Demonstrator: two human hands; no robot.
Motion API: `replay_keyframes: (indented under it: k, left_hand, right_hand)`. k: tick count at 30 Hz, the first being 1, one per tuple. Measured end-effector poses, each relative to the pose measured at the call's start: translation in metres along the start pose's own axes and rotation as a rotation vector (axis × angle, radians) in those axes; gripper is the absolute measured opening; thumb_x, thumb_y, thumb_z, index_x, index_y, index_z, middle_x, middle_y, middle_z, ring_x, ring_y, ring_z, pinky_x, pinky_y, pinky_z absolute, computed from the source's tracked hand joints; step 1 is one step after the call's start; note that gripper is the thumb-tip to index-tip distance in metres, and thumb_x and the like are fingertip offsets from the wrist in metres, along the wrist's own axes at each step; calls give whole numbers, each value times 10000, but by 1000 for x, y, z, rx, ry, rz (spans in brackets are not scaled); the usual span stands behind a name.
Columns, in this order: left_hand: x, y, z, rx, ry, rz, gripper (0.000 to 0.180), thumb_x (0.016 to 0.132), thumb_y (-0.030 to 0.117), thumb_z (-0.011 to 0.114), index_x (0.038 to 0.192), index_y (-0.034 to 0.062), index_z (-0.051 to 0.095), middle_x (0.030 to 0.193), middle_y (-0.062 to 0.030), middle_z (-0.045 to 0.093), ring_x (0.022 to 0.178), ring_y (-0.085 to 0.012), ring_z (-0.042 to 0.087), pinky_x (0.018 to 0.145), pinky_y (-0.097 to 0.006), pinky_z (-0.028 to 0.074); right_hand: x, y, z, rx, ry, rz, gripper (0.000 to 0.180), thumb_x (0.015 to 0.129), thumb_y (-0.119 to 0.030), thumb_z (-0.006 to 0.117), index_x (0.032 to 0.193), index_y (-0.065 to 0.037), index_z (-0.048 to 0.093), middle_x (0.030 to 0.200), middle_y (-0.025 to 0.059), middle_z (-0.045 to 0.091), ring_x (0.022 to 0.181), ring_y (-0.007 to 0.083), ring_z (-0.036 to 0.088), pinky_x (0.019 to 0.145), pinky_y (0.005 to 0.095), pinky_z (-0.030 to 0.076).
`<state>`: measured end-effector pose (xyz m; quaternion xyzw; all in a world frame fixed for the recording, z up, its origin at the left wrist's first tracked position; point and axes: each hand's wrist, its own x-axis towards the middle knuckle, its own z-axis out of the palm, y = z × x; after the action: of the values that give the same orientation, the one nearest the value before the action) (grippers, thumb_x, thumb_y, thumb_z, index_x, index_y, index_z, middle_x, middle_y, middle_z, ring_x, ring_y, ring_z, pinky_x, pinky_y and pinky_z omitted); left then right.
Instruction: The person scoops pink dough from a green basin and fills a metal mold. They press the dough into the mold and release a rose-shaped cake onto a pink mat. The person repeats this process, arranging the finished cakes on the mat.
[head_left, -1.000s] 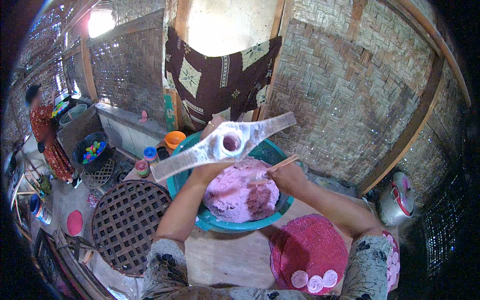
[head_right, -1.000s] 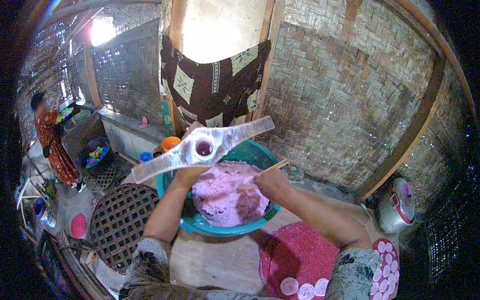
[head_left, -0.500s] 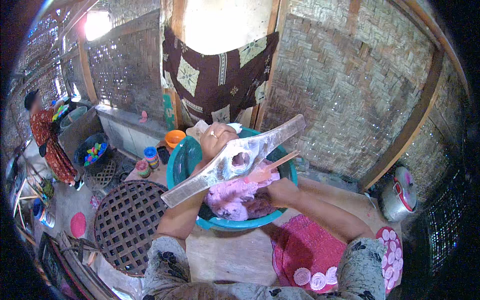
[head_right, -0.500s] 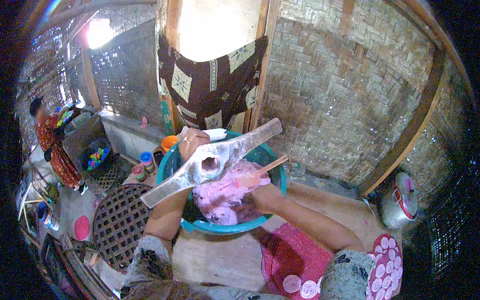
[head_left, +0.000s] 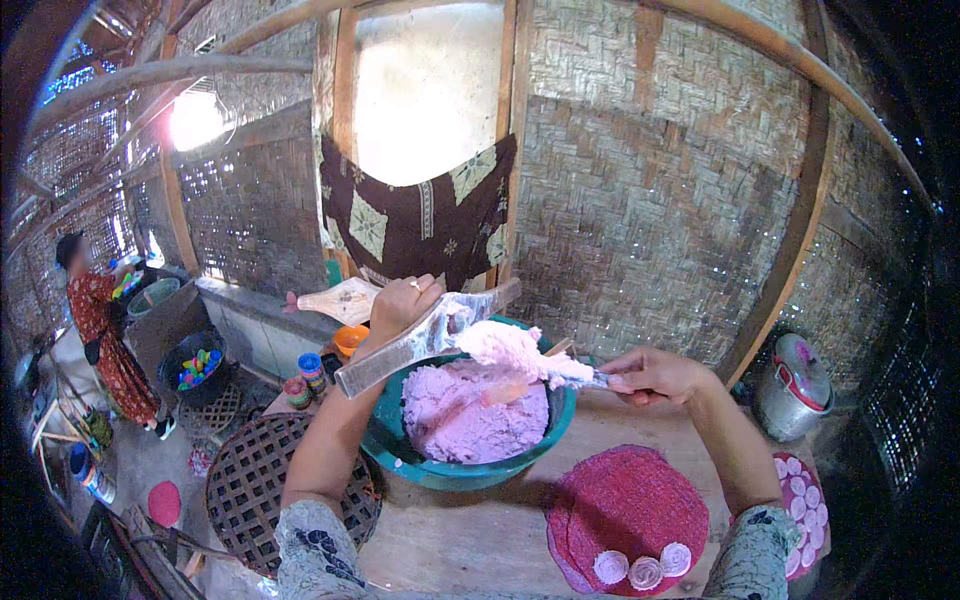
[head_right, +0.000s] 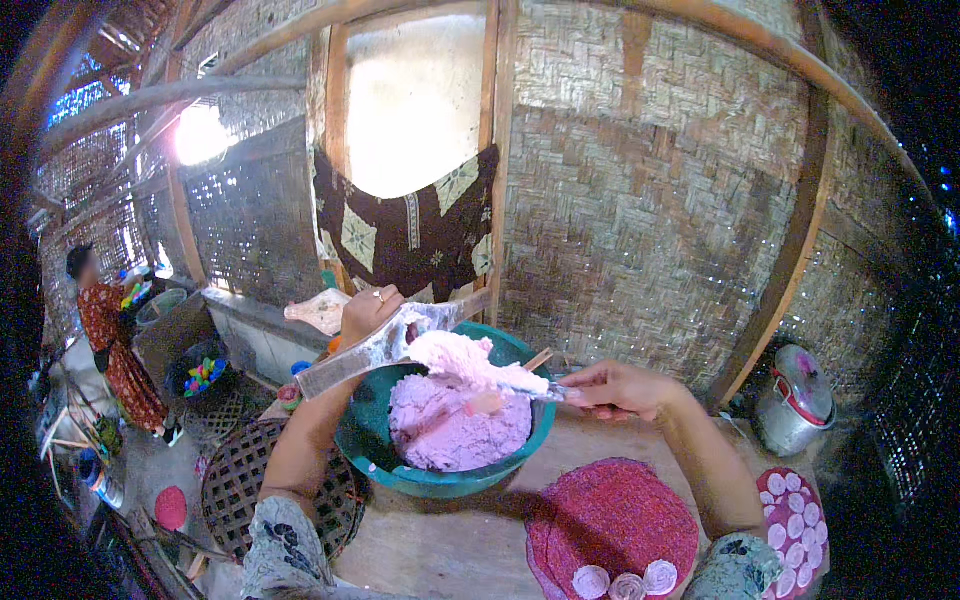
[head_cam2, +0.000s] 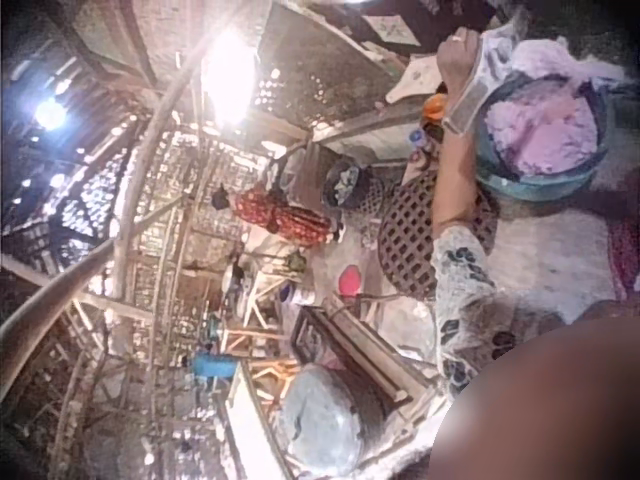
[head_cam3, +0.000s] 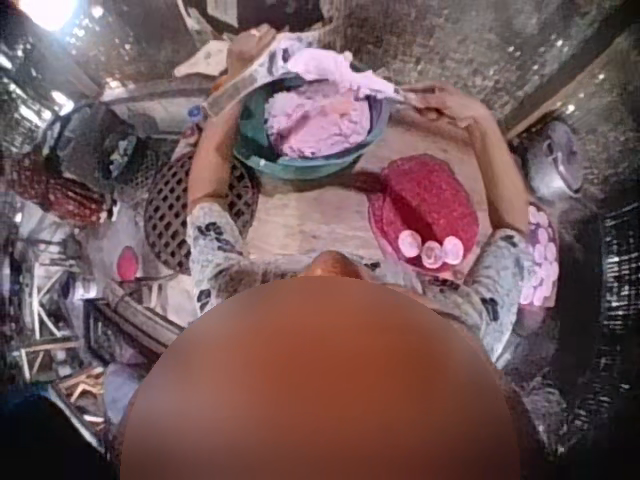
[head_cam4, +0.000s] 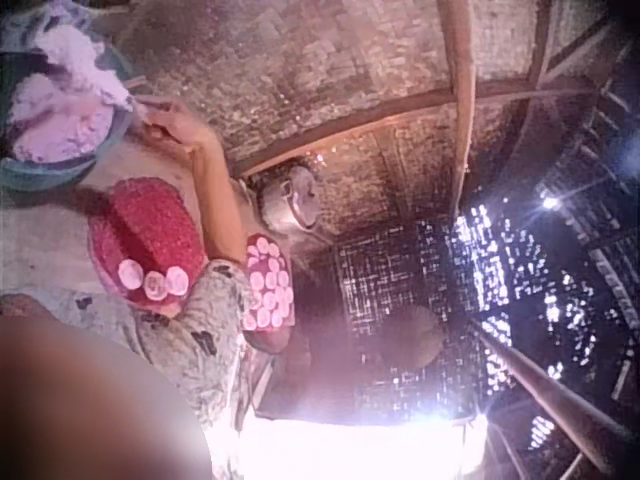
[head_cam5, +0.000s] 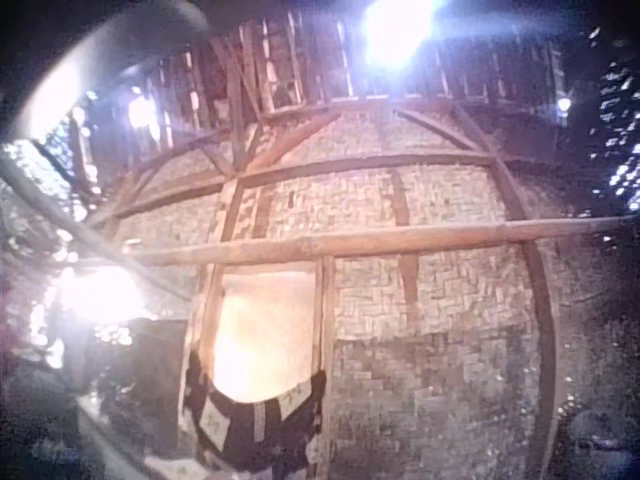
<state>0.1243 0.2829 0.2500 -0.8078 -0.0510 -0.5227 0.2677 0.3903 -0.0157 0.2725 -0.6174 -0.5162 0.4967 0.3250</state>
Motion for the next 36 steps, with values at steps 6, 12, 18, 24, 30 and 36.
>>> replay_keyframes:
  k: [6, 12, 18, 24, 30, 36]
  left_hand:
    - [18, 28, -21, 9, -177, 18, 107, 759, 167, 589, 826, 90, 558, 778, -70, 575, 743, -234, 624, 632, -378, 495]
    - [26, 55, -24, -188, -173, -119, 298, 659, 271, 716, 841, 87, 569, 799, -102, 587, 772, -293, 632, 660, -403, 516]
    - [9, 34, -21, -139, -345, -204, 387, 704, 382, 720, 978, 115, 657, 890, -109, 651, 826, -311, 646, 706, -402, 521]
    - [1, 14, -13, -149, -4, -365, 179, 782, 307, 665, 860, 147, 686, 828, -43, 678, 794, -266, 657, 701, -385, 516]
    - [19, 40, -15, -55, -161, -254, 170, 737, 284, 689, 836, 146, 689, 797, -73, 667, 765, -280, 648, 662, -422, 513]
    - [14, 59, -18, -121, -181, -223, 196, 735, 256, 680, 861, 106, 673, 830, -117, 665, 802, -312, 648, 702, -417, 521]
  right_hand:
    - [14, -39, 14, -507, 302, -130, 315, 885, -346, 653, 1111, -127, 666, 601, -45, 495, 514, 88, 477, 451, 261, 365]
    - [36, -48, 81, -1737, 872, -732, 325, 808, -197, 599, 1122, -111, 604, 727, 24, 573, 632, 216, 604, 572, 373, 466]
    - [11, -33, 102, -1660, 836, -792, 294, 805, -145, 550, 1089, -75, 578, 748, 13, 554, 689, 195, 609, 638, 344, 483]
    - [-8, -53, 79, -1555, 1111, -536, 223, 789, -213, 636, 1006, -168, 613, 667, 32, 586, 604, 252, 629, 541, 403, 496]
    - [5, -74, 72, -1663, 959, -749, 247, 780, -202, 626, 1022, -155, 611, 685, 24, 575, 630, 219, 631, 590, 369, 485]
    - [21, -64, 90, -1732, 809, -818, 198, 807, -216, 586, 968, -101, 599, 728, 30, 598, 705, 215, 649, 655, 354, 488]
